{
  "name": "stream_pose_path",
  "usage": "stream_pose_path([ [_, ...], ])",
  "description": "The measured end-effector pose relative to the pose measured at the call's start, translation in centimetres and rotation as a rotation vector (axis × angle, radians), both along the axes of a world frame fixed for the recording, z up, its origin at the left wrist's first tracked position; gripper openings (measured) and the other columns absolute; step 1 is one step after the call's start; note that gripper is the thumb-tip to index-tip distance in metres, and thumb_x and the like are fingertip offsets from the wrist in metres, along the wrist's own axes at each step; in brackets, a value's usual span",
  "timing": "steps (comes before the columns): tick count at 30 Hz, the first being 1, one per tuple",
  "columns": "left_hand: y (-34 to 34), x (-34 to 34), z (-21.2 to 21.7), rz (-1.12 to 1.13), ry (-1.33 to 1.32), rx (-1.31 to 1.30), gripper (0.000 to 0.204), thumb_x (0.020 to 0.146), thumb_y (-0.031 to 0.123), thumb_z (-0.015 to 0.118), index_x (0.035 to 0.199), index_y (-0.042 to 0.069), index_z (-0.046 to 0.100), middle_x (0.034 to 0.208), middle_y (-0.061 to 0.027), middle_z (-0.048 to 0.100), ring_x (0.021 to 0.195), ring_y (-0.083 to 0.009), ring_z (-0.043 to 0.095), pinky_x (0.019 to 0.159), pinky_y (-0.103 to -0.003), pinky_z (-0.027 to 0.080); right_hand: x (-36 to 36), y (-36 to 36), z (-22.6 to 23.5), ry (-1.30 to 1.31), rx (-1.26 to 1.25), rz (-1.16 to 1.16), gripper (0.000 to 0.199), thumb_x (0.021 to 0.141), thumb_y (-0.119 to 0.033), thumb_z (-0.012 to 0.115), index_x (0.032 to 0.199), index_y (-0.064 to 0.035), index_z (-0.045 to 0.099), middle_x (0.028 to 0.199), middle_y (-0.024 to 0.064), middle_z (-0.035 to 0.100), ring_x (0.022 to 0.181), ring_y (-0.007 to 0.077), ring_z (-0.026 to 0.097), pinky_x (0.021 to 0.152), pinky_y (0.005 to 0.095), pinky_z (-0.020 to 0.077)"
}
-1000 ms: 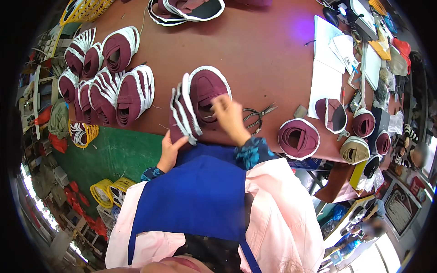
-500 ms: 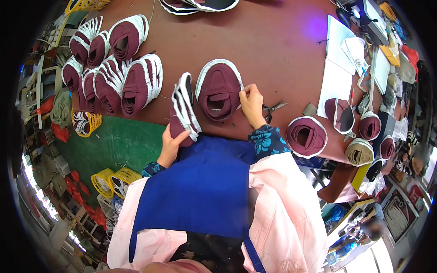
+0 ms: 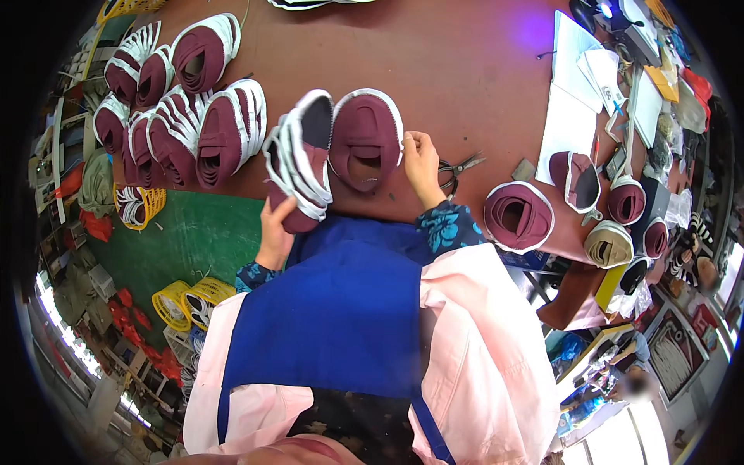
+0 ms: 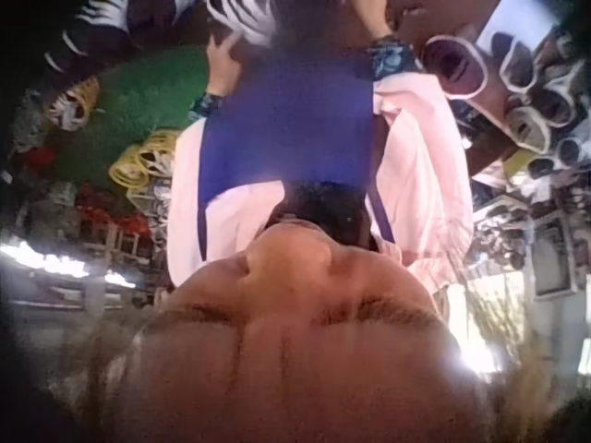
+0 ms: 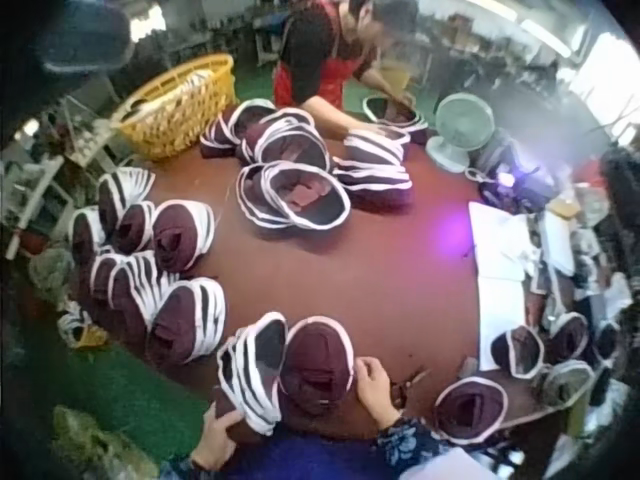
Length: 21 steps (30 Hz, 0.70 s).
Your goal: Checking, stacking, and organizing shoe upper components at a factory workstation.
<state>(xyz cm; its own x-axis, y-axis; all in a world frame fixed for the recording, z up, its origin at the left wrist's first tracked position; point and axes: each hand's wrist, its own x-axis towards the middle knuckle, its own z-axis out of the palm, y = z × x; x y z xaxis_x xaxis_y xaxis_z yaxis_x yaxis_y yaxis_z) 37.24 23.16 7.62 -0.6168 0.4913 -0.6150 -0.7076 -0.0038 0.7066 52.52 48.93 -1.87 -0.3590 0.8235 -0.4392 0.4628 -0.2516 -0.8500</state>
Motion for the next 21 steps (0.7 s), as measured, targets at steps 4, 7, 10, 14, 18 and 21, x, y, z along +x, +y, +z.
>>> stream_pose_path([
  [4,-0.1,-2.0,0.0,0.144,-0.174,0.051,0.049,0.093,0.008,0.063,0.138,-0.002,0.047,0.133,-0.0117,0.057,0.121,-0.0217,0.056,0.104,-0.038,0.045,1.0,0.8,-3.1,-0.004,-0.124,0.005,0.032,0.097,-0.024,0.06,0.113,0.003,0.065,0.092,0.0092,0.07,0.08,0.0143,0.064,0.072,0.0294,0.0519],
  [7,-0.8,-2.5,0.1,0.135,-0.142,0.038,0.047,0.093,0.009,0.063,0.136,-0.003,0.049,0.131,-0.0118,0.059,0.119,-0.0212,0.058,0.103,-0.037,0.046,0.4,0.7,-2.6,-0.002,-0.186,-0.013,0.032,0.097,-0.024,0.06,0.112,0.0035,0.066,0.092,0.0085,0.069,0.08,0.0136,0.064,0.073,0.0287,0.0515],
  [10,0.2,-2.0,1.1,0.066,-0.064,-0.039,0.045,0.092,0.007,0.065,0.133,-0.003,0.052,0.126,-0.0116,0.062,0.114,-0.0203,0.061,0.1,-0.036,0.048,0.2,1.0,-2.6,0.018,-0.21,-0.01,0.031,0.097,-0.024,0.059,0.111,0.0031,0.066,0.091,0.0071,0.068,0.079,0.0128,0.063,0.072,0.0278,0.051],
  [14,3.6,0.6,2.2,-0.417,0.457,-0.294,0.039,0.081,0.017,0.08,0.11,-0.005,0.064,0.103,-0.0124,0.071,0.092,-0.0216,0.069,0.084,-0.035,0.053,0.5,2.0,-2.8,0.012,-0.274,0.079,0.033,0.096,-0.025,0.06,0.112,0.0038,0.067,0.093,0.0075,0.069,0.08,0.0146,0.063,0.074,0.0283,0.0509],
  [18,6.0,3.0,-0.9,-0.813,1.147,-0.3,0.049,0.077,0.032,0.082,0.106,-0.003,0.063,0.093,-0.0221,0.069,0.082,-0.0399,0.066,0.075,-0.044,0.053,-1.1,0.4,-0.1,0.257,-0.638,0.035,0.039,0.1,-0.029,0.052,0.123,0.0019,0.063,0.107,0.0072,0.069,0.096,0.0172,0.063,0.087,0.0307,0.0483],
  [21,7.5,3.2,0.3,-0.832,0.856,-0.217,0.049,0.079,0.031,0.08,0.112,-0.001,0.063,0.104,-0.0234,0.068,0.094,-0.0368,0.067,0.082,-0.042,0.054,-0.8,-0.6,4.3,0.569,-0.755,-0.045,0.041,0.104,-0.031,0.044,0.128,-0.0019,0.059,0.122,0.006,0.066,0.11,0.0175,0.059,0.099,0.0333,0.0437],
])
